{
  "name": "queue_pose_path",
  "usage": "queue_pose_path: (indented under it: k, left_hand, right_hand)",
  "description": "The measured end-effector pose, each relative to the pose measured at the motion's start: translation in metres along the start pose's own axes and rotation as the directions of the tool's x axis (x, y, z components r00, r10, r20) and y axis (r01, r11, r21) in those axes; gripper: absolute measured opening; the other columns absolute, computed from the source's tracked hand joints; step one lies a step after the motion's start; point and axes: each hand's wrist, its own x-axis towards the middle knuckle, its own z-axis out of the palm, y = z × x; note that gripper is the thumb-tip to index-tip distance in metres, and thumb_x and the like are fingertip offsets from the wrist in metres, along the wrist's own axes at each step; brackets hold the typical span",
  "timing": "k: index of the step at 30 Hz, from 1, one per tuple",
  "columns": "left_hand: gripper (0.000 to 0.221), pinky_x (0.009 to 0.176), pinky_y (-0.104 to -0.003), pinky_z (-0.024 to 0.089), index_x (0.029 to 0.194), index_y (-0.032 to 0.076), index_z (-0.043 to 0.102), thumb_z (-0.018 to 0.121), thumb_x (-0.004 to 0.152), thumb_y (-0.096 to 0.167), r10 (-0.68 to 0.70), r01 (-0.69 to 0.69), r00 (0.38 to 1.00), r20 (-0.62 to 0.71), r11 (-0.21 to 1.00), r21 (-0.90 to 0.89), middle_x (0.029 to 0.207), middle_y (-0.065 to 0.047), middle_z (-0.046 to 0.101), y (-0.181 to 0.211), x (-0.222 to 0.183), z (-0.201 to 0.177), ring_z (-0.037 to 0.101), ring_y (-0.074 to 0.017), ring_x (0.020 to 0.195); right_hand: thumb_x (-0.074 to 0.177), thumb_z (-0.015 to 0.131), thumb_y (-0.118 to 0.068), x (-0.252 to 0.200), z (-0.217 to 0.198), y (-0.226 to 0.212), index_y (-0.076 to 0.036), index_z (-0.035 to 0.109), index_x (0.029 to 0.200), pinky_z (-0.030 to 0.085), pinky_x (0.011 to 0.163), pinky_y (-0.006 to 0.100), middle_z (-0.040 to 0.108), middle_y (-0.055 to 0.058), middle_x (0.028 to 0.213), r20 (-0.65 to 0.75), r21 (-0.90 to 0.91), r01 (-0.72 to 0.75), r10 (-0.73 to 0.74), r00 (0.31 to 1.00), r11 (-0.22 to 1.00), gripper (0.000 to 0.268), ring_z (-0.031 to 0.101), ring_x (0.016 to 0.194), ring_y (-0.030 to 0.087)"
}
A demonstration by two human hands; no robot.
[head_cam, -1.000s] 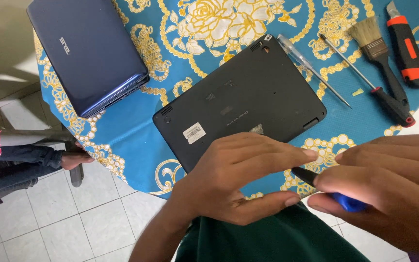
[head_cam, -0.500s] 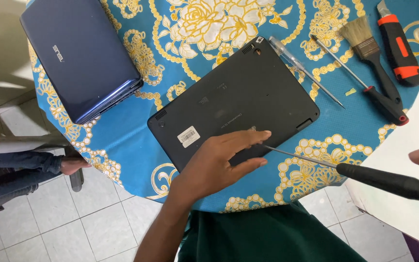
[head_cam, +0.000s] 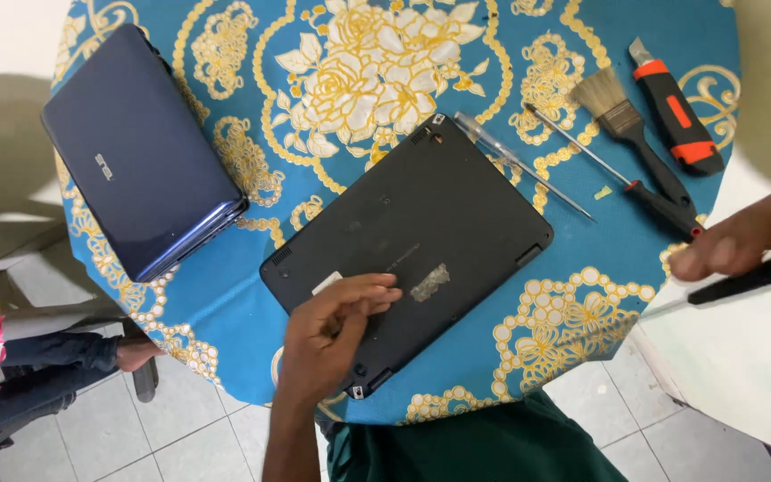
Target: Disassembling a laptop by prying off the back cover and using a screwdriver to work on internal components.
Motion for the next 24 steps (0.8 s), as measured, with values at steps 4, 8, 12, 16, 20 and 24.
queue_pose_path:
  k: [4,8,12,16,20,24]
  left_hand:
    - [0.038,0.095,-0.036,0.067,0.117,0.004,0.07,0.044,0.101,-0.018,0.031,-0.029,0.969,-0.243,1.0,0.011,0.124,-0.017,0.072,-0.013,-0.026,-0.033,0.077,-0.0292,0.111]
    - [0.04,0.075,-0.03,0.058,0.11,0.004,0.07,0.038,0.095,-0.016,0.01,0.062,0.918,-0.396,0.984,0.169,0.114,-0.012,0.074,-0.026,-0.055,-0.052,0.071,-0.0209,0.088]
    - [0.037,0.068,-0.029,0.049,0.103,0.007,0.074,0.04,0.095,-0.005,-0.136,0.274,0.804,-0.579,0.949,0.157,0.089,-0.008,0.071,-0.041,-0.073,-0.059,0.062,-0.0147,0.077]
    - [0.035,0.064,-0.031,0.049,0.117,0.005,0.07,0.039,0.102,0.004,-0.104,0.293,0.784,-0.612,0.931,0.217,0.083,-0.008,0.068,-0.056,-0.073,-0.051,0.066,-0.0163,0.076]
    - [0.033,0.064,-0.03,0.05,0.118,0.004,0.07,0.041,0.102,0.001,-0.024,0.237,0.776,-0.63,0.937,0.257,0.091,-0.009,0.07,-0.053,-0.066,-0.055,0.069,-0.0168,0.08]
    - [0.031,0.063,-0.028,0.062,0.121,0.0,0.067,0.042,0.105,0.007,-0.066,0.207,0.769,-0.635,0.967,0.15,0.108,-0.013,0.073,-0.061,-0.066,-0.059,0.076,-0.0176,0.084]
  right_hand:
    - [0.102,0.057,-0.022,0.066,0.125,-0.105,-0.009,0.071,0.125,0.047,0.056,0.027,0.071,0.005,0.072,0.059,-0.512,-0.1,0.152,0.987,0.853,0.03,0.063,0.06,0.012]
    - [0.095,0.067,-0.038,0.105,0.162,-0.09,-0.029,0.072,0.129,0.034,0.054,0.038,0.06,0.006,0.06,0.094,-0.736,-0.275,0.496,0.863,0.619,0.035,0.048,0.049,0.022]
    - [0.094,0.064,-0.046,0.126,0.189,-0.067,-0.027,0.07,0.129,0.054,0.079,0.045,0.078,-0.005,0.102,0.173,-0.854,-0.066,0.401,0.9,0.516,0.041,0.073,0.1,0.026]
    - [0.097,0.053,-0.059,0.14,0.232,-0.061,-0.035,0.063,0.135,0.065,0.068,0.052,0.069,-0.006,0.123,0.235,-0.962,0.173,0.322,0.917,0.209,0.047,0.073,0.11,0.028]
    - [0.099,0.049,-0.056,0.157,0.289,-0.073,-0.035,0.059,0.134,0.062,0.063,0.053,0.064,-0.003,0.117,0.361,-0.93,0.314,0.331,0.872,0.189,0.042,0.074,0.102,0.031]
    - [0.099,0.055,-0.033,0.159,0.34,-0.081,-0.021,0.062,0.128,0.056,0.05,0.049,0.065,0.006,0.115,0.592,-0.803,0.542,0.234,0.771,0.246,0.032,0.073,0.089,0.036]
